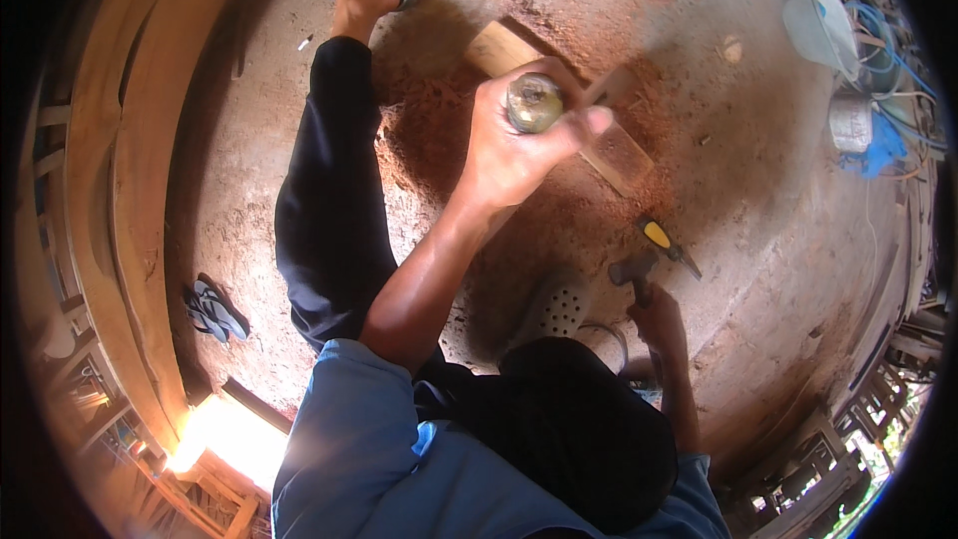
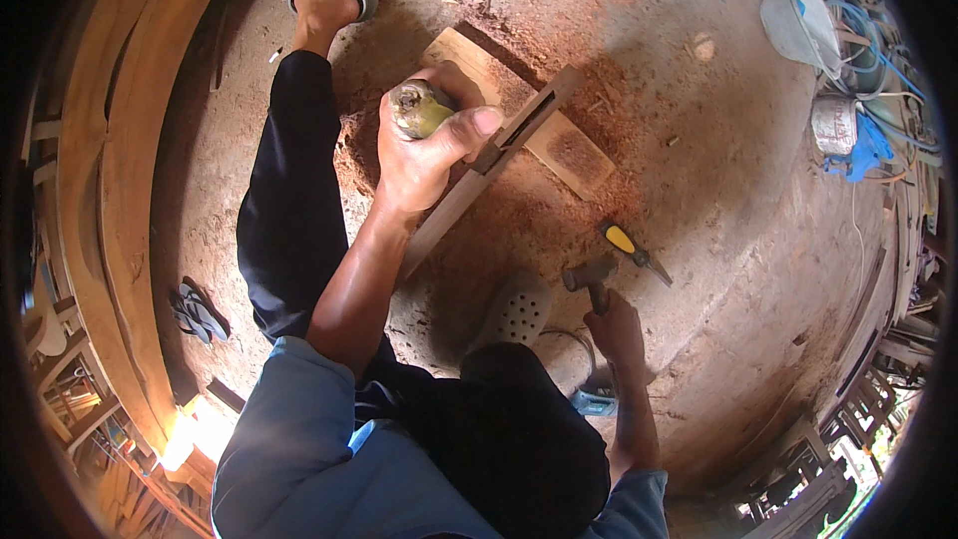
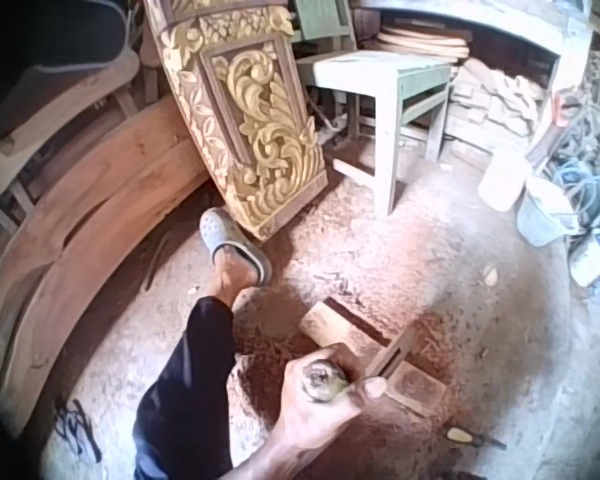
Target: The person sits on the floor and uses a chisel and hammer to carve a groove into a piece of wood. They repeatedly strike the chisel to remove wood shavings and occasionally scrape the groove with a chisel.
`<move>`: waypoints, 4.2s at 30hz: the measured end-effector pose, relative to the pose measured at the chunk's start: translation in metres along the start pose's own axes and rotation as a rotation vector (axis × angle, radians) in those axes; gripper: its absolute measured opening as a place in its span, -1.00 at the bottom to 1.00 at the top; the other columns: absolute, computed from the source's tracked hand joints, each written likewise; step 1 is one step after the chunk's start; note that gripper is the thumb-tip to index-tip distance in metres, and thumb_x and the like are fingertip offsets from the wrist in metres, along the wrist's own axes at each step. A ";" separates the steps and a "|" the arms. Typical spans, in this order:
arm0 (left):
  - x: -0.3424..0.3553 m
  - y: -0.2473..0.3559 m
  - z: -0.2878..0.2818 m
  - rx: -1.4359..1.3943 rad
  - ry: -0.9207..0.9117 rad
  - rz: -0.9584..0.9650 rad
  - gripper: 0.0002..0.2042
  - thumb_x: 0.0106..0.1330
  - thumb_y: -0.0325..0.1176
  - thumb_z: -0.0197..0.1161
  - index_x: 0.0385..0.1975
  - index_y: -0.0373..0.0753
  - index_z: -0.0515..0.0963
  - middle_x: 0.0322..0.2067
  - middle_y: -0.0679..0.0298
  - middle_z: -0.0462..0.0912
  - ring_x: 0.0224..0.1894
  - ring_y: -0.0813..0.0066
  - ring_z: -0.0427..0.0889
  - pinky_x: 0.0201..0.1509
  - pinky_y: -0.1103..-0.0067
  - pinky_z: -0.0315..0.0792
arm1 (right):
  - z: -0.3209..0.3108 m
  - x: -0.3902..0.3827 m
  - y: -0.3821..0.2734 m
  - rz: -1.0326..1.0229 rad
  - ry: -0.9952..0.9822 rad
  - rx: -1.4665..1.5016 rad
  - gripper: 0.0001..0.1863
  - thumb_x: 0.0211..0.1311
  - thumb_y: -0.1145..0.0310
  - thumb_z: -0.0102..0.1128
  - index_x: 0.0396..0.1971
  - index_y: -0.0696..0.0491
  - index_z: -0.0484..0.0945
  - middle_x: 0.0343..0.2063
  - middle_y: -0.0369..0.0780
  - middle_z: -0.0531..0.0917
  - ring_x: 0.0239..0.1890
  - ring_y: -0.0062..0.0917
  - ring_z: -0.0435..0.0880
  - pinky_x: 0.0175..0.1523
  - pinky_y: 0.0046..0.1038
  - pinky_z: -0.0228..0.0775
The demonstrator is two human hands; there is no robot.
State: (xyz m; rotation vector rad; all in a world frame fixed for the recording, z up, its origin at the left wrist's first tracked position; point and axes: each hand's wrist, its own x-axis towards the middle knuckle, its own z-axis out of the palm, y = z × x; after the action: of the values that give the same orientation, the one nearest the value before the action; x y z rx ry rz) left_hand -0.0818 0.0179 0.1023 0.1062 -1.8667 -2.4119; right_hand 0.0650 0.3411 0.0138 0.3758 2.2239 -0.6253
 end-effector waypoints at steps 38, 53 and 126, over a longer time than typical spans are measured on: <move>-0.012 -0.023 0.012 -0.028 -0.093 0.130 -0.73 0.15 -0.47 0.38 -0.13 -0.29 0.62 -0.30 0.38 0.67 -0.25 0.63 0.61 -0.16 0.61 0.51 | -0.173 -0.102 -0.284 -1.053 0.151 -0.079 -0.67 0.09 0.58 0.23 -0.08 0.16 0.53 -0.42 -0.14 0.64 -0.30 -0.50 0.70 -0.23 -0.36 0.49; -0.017 -0.033 0.023 -0.107 -0.061 0.283 -0.80 0.24 -0.47 0.37 -0.17 -0.26 0.57 -0.25 0.29 0.67 -0.25 0.57 0.64 -0.24 0.62 0.56 | -0.163 -0.110 -0.257 -1.277 0.399 0.154 -0.66 0.08 0.31 0.40 -0.27 0.21 0.50 -0.57 0.04 0.64 -0.49 -0.13 0.71 -0.38 -0.18 0.54; 0.072 0.123 0.045 -0.079 -0.077 0.568 -0.73 0.39 -0.20 0.16 -0.54 -0.13 0.34 -0.58 0.40 0.20 -0.49 0.52 0.18 -0.22 0.40 0.22 | 0.063 0.000 0.059 0.046 0.018 -0.270 -0.74 0.27 0.41 0.00 -0.09 0.05 0.58 -0.25 0.01 0.71 -0.06 -0.05 0.70 0.03 -0.08 0.53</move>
State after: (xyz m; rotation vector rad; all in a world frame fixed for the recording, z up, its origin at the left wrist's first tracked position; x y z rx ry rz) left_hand -0.1547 0.0222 0.2329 -0.4633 -1.5486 -2.1032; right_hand 0.1301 0.3554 -0.0412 0.2932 2.2727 -0.2927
